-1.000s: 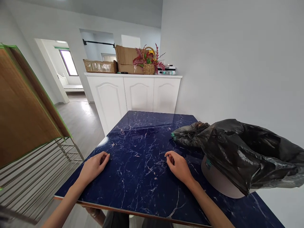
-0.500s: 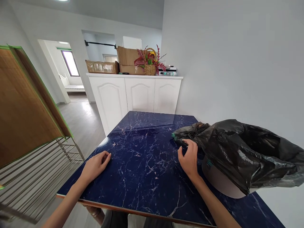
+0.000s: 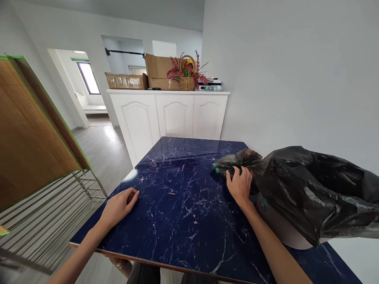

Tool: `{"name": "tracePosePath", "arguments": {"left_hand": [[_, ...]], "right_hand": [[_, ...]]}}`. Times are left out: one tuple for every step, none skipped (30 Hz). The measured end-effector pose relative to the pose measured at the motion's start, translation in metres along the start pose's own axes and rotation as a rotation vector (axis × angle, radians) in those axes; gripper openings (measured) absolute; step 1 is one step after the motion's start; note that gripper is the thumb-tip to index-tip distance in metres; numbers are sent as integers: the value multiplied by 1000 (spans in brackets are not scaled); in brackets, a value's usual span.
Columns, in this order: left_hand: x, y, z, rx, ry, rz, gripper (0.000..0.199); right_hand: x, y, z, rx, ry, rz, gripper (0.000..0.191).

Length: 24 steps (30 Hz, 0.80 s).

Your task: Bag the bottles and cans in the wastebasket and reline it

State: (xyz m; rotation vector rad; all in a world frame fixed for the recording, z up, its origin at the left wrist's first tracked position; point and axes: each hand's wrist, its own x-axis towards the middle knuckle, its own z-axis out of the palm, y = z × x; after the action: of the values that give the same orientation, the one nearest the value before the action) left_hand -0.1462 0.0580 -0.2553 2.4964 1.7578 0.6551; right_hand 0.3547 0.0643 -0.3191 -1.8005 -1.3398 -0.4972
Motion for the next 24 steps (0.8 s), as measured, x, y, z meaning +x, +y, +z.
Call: {"name": "tracePosePath", "arguments": {"left_hand": [[1,0,1,2,-9,9,41],[2,1,1,6,-18,17,40],[3,1,2,10,-28,23,40],[4,1,2,15,-37,27,41],[4,2,2,20,-44,28,41],[4,2,2,24,-49,28,41],[4,3,2,23,-51,30,40],[4,4,1,15,-53,36,40],[4,6,0,-3,-51,49,40],[4,9,0,-32,-43,70,39],[5,14,-1,-69,-27,101,39],[8,21,-2,-109,0,142,38],[11,29,-3,-148,37,189,37],[15,40,-4,-181,79,239,36],[21,52,-5,-206,122,288,33],[28,64,-5,-222,159,334,31],[35,77,-5,-228,184,373,27],[44,90,-4,-223,197,403,24],[52,102,-2,-208,192,420,22],[61,113,1,-189,173,422,22],[69,121,4,-170,149,412,23],[78,128,8,-154,122,396,26],[85,133,13,-144,96,378,28],[93,136,18,-141,73,364,30]], "right_hand": [[-2,-4,0,7,-12,-29,50],[-3,-9,0,18,-23,-58,50],[-5,-15,0,32,-35,-86,50],[-7,-23,0,50,-49,-115,49],[-10,-32,0,71,-66,-147,48],[-13,-42,-1,96,-86,-181,47],[-17,-53,-2,124,-109,-218,46],[-22,-64,-5,154,-135,-256,45],[-26,-76,-8,184,-160,-296,44],[-31,-87,-13,211,-185,-337,44],[-36,-98,-19,243,-213,-380,45],[-40,-107,-25,284,-249,-421,47],[-43,-114,-31,338,-289,-458,49],[-45,-120,-36,397,-328,-488,51],[-47,-124,-41,458,-370,-511,52],[-48,-127,-45,513,-409,-524,54],[-48,-128,-48,555,-440,-530,55],[-49,-128,-50,580,-462,-531,55],[-48,-128,-50,598,-476,-530,55],[-48,-127,-51,612,-485,-528,54],[-48,-126,-50,624,-486,-526,54],[-47,-125,-50,633,-481,-524,53],[-47,-124,-50,643,-474,-521,52],[-46,-123,-50,655,-464,-515,50]]}}
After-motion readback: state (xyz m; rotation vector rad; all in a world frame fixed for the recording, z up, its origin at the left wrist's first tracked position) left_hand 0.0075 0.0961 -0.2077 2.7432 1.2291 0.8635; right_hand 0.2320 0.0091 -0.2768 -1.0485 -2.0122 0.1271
